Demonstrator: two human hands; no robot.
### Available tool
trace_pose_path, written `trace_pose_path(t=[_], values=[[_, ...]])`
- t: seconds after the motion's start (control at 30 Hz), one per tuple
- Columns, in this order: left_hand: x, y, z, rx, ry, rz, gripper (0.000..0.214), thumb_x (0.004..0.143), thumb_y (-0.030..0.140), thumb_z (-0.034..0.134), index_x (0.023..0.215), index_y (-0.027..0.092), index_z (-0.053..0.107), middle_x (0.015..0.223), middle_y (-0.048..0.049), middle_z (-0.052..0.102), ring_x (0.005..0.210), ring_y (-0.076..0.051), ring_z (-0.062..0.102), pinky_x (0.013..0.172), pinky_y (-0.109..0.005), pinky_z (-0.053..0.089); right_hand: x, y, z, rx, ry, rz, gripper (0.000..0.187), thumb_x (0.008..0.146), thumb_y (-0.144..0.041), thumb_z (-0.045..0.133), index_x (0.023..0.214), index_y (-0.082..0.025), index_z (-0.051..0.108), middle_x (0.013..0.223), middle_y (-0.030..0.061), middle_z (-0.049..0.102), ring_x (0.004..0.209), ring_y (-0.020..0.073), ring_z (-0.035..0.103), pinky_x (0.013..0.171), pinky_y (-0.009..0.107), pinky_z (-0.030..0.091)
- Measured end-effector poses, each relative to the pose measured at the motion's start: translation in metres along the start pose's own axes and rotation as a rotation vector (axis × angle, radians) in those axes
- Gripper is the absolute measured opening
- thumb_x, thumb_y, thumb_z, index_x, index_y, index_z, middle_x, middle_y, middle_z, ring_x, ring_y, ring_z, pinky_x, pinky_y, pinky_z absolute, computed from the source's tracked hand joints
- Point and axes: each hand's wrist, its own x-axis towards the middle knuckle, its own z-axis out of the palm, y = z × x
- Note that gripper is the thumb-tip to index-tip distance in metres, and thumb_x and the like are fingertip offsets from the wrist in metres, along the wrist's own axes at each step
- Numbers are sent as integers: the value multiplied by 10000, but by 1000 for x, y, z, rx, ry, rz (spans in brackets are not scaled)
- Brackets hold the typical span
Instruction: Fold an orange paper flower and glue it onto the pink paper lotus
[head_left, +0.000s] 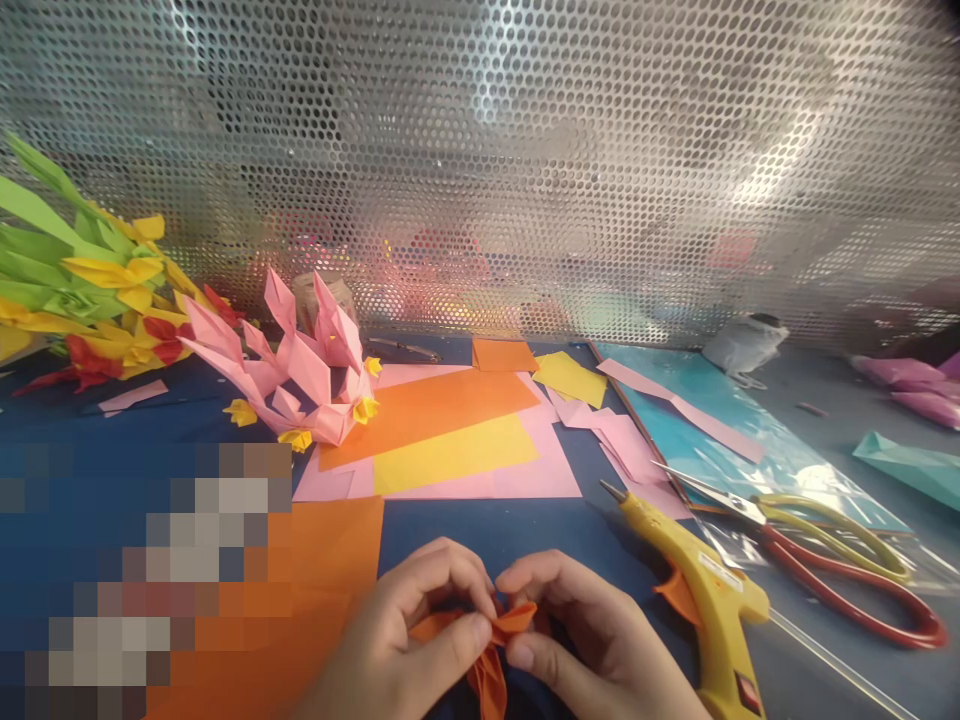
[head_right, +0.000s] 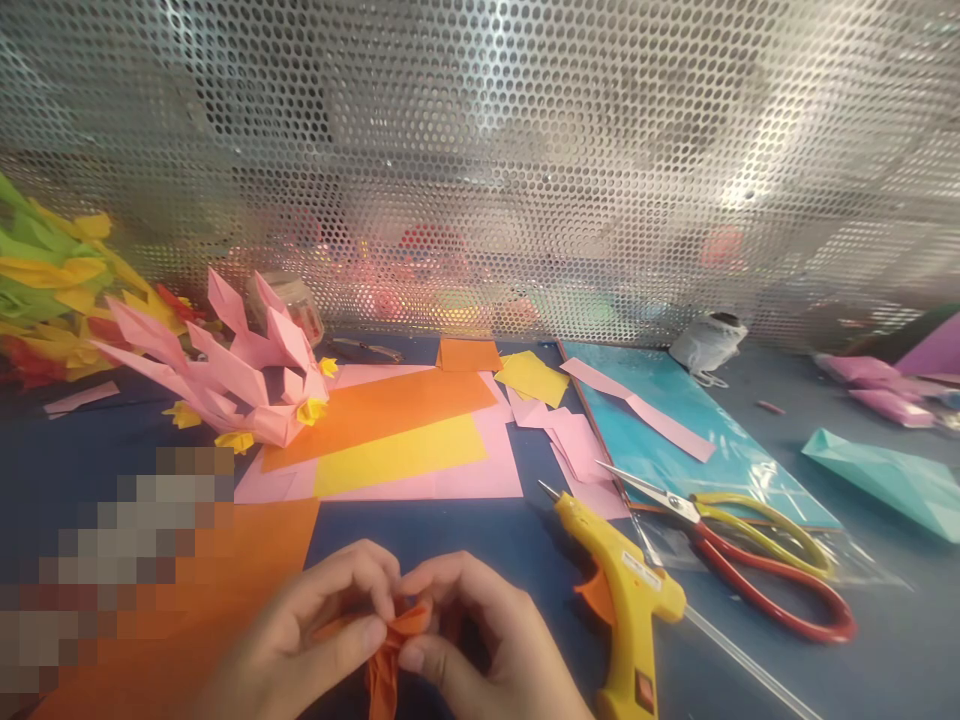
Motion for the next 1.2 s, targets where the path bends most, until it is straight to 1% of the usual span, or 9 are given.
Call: trace_pose_path(t=[0.13,0.23,0.4,0.53,0.73,0.9,1.03,1.13,1.2], values=[[2,-2,0,-12,-14,19,60,799,204,571,744,198,595,873,-13,530,863,-187,573,783,-293,442,1,3,0,-22,-10,21,264,810,-366,692,1051,-273,637,916,19,658,868,179,614,794,305,484],[2,0,1,-23,0,-4,60,774,185,575,722,193,603,860,-18,542,869,-196,584,797,-310,459,2,6,0,9,-9,42,314,790,-336,718,1088,-287,632,872,-1,644,815,161,617,770,288,484],[1,4,4,-57,33,-50,63,735,162,600,680,191,611,874,-17,549,855,-184,590,764,-289,473,4,3,0,98,-18,95,345,737,-350,780,1037,-267,632,804,-26,641,739,124,599,732,247,459],[0,4,1,-151,36,-75,56,732,172,629,681,190,619,895,-14,559,857,-174,582,763,-283,459,2,0,0,125,-46,47,247,783,-404,733,965,-259,649,861,-9,648,810,131,587,768,246,445],[3,-11,-9,-274,-67,-55,76,699,203,697,652,179,643,898,-15,550,845,-186,588,751,-304,464,-2,-1,-1,199,-113,31,213,807,-389,716,986,-283,666,882,-11,641,832,127,576,786,248,435],[5,-14,-10,-309,-97,-76,140,691,284,750,651,178,666,906,-25,559,875,-224,599,756,-335,483,1,-5,2,206,-115,24,125,822,-336,708,864,-224,672,820,-9,641,779,113,560,744,228,428],[1,-1,-7,-297,-16,-142,220,703,394,783,786,205,706,935,-30,605,925,-219,591,836,-344,455,2,-3,1,273,-67,49,156,761,-289,774,810,-214,646,786,-35,645,753,89,568,723,193,437],[-1,7,-5,-355,31,-187,446,613,463,846,977,258,690,997,-29,642,1016,-227,572,858,-336,448,3,-3,0,321,-6,48,188,723,-261,807,779,-216,634,735,-58,656,711,68,587,692,161,451],[-1,8,-5,-418,1,-193,564,568,437,882,1064,288,659,1048,-20,645,1028,-215,576,834,-313,457,3,-4,0,346,32,36,206,698,-258,826,760,-216,635,720,-59,671,695,64,601,677,150,462]])
